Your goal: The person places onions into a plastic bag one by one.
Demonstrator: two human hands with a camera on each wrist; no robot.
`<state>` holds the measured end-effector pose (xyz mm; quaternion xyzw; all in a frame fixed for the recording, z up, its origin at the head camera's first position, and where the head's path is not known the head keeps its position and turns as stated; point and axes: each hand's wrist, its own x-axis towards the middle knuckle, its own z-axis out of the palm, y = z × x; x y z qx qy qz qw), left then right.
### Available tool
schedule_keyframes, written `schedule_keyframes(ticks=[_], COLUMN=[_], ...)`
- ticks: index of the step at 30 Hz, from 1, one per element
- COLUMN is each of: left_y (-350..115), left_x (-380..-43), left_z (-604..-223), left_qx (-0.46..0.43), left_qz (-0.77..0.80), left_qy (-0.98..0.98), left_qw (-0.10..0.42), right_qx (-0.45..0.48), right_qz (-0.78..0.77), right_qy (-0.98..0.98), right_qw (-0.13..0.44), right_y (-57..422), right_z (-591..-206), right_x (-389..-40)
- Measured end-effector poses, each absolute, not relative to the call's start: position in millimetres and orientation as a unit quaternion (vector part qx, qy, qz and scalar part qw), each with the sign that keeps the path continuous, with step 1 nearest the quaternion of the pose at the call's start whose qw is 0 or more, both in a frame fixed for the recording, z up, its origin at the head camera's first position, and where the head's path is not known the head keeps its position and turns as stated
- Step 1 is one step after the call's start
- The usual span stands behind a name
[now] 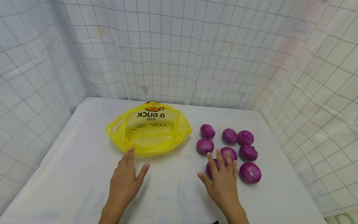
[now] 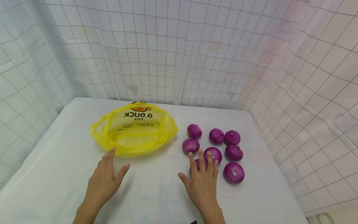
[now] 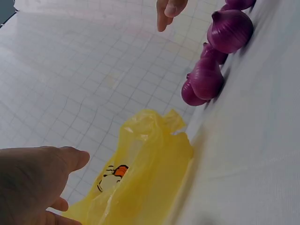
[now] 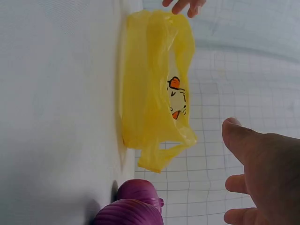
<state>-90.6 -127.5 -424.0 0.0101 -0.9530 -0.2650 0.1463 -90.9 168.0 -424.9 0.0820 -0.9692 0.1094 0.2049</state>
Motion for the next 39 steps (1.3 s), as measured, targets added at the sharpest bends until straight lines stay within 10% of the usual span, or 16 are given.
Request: schedule_keyframes(ticks=[13, 27, 39], left_y=[-147, -174, -167], left_x=[-107, -137, -155], left_z=[-427, -425, -433], left_qx=[0.04, 0.121, 0.122], left_qz=[-0.266, -0.275, -0.256], left_qy=[-0.936, -0.939, -0.919], left_qw=[0.228, 0.166, 0.274], right_qx=[0.073, 0.055, 0.048], right_qz=[0.114, 0.116, 0.137], right_qy=[-0.968, -0.969, -0.959], right_qw=[0.21, 0.21, 0.245], right_y=[175, 184, 201], right_z=[-424, -421, -427], right_x=[-87, -85, -85])
